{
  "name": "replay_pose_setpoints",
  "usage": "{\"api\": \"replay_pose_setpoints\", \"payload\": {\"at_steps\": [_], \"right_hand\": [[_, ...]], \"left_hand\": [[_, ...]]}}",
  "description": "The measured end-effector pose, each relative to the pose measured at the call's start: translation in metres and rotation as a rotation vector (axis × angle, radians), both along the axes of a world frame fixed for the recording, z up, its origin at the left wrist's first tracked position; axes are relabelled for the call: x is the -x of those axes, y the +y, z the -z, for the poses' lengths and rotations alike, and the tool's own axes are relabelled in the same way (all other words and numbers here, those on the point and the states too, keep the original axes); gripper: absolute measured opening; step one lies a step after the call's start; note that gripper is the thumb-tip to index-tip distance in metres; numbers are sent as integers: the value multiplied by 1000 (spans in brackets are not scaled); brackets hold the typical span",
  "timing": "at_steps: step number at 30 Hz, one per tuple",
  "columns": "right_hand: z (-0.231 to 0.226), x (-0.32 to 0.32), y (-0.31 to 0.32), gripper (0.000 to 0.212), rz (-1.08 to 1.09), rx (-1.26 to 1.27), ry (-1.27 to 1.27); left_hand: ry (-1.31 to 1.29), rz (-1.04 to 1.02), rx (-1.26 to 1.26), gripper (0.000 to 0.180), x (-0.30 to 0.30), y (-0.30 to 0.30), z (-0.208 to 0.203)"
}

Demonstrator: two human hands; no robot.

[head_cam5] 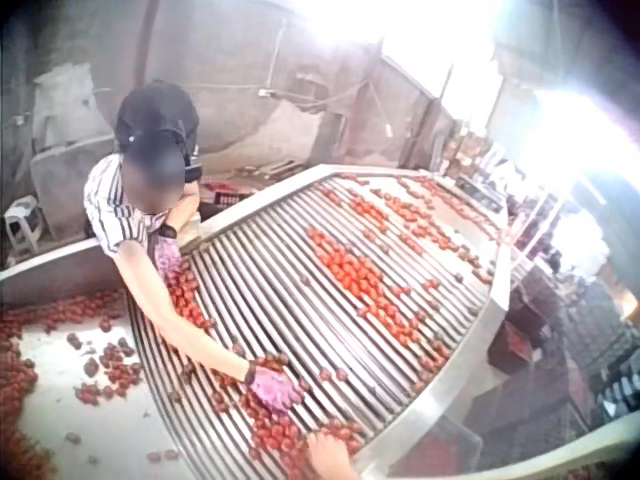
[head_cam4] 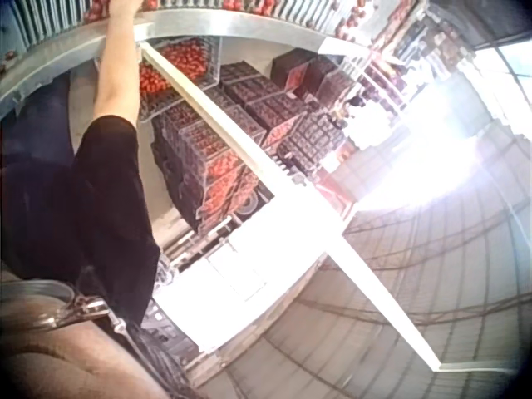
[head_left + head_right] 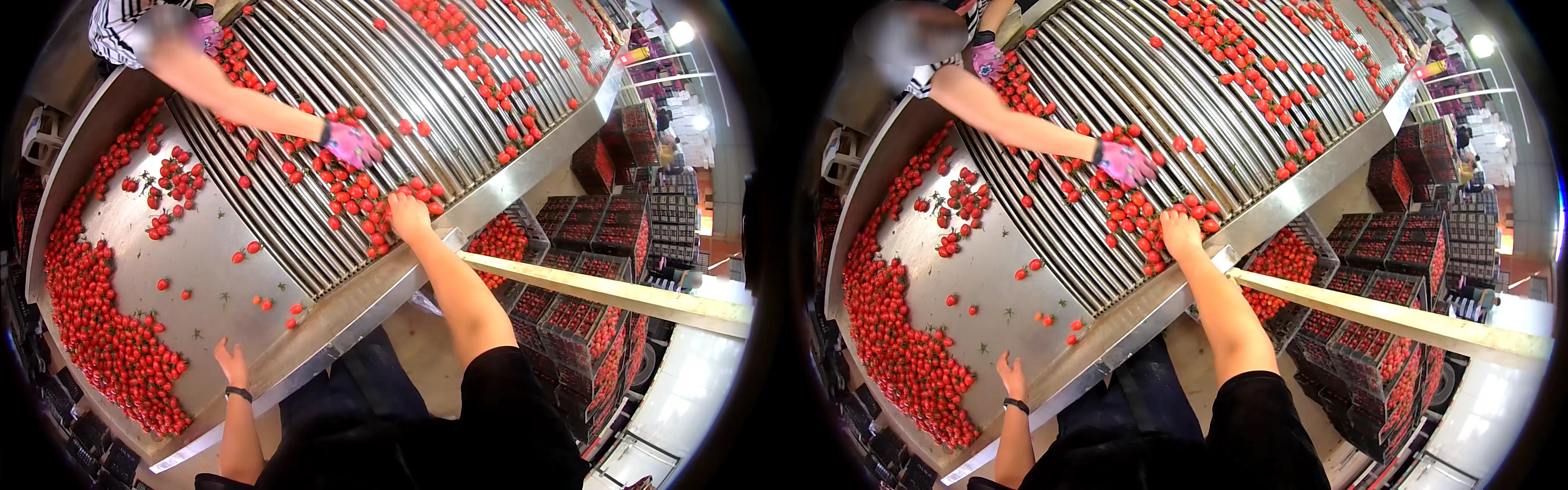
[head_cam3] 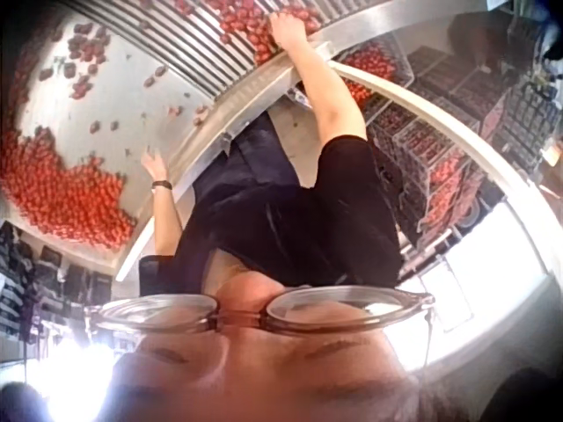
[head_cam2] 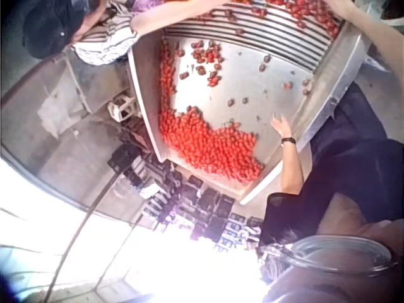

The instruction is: The person sorts tomatoes on a conveyor belt by hand, then lifts a full crate of tomatoes and places it on a stack of other crates.

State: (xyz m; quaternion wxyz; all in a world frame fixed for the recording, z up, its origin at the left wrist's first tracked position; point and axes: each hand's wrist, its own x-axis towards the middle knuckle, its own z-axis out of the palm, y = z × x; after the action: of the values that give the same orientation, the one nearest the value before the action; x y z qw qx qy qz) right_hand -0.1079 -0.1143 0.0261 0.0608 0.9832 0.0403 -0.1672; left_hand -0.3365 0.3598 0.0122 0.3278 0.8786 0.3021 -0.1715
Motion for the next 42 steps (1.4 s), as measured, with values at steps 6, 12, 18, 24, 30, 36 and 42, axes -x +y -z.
{"api": "replay_pose_setpoints", "payload": {"at_steps": [6,12,18,24,30,36,42], "right_hand": [[-114,76,50,26,471,-1200,244],[-137,214,-64,32,1509,-1715,290],[-100,246,-89,33,1337,-977,92],[-124,137,32,25,340,-755,-259],[-63,93,40,37,481,-200,-456],[-46,81,45,26,623,-137,-500],[-53,85,49,17,626,-98,-495]], "left_hand": [[33,-277,-39,39,27,18,-22],[94,-264,120,41,0,-14,-30],[173,-243,81,37,-1,-3,-18],[344,-161,-259,43,39,100,-9],[447,-191,-701,63,93,236,11],[205,-1129,-639,77,116,301,58],[227,-774,-1012,61,68,276,111]]}}
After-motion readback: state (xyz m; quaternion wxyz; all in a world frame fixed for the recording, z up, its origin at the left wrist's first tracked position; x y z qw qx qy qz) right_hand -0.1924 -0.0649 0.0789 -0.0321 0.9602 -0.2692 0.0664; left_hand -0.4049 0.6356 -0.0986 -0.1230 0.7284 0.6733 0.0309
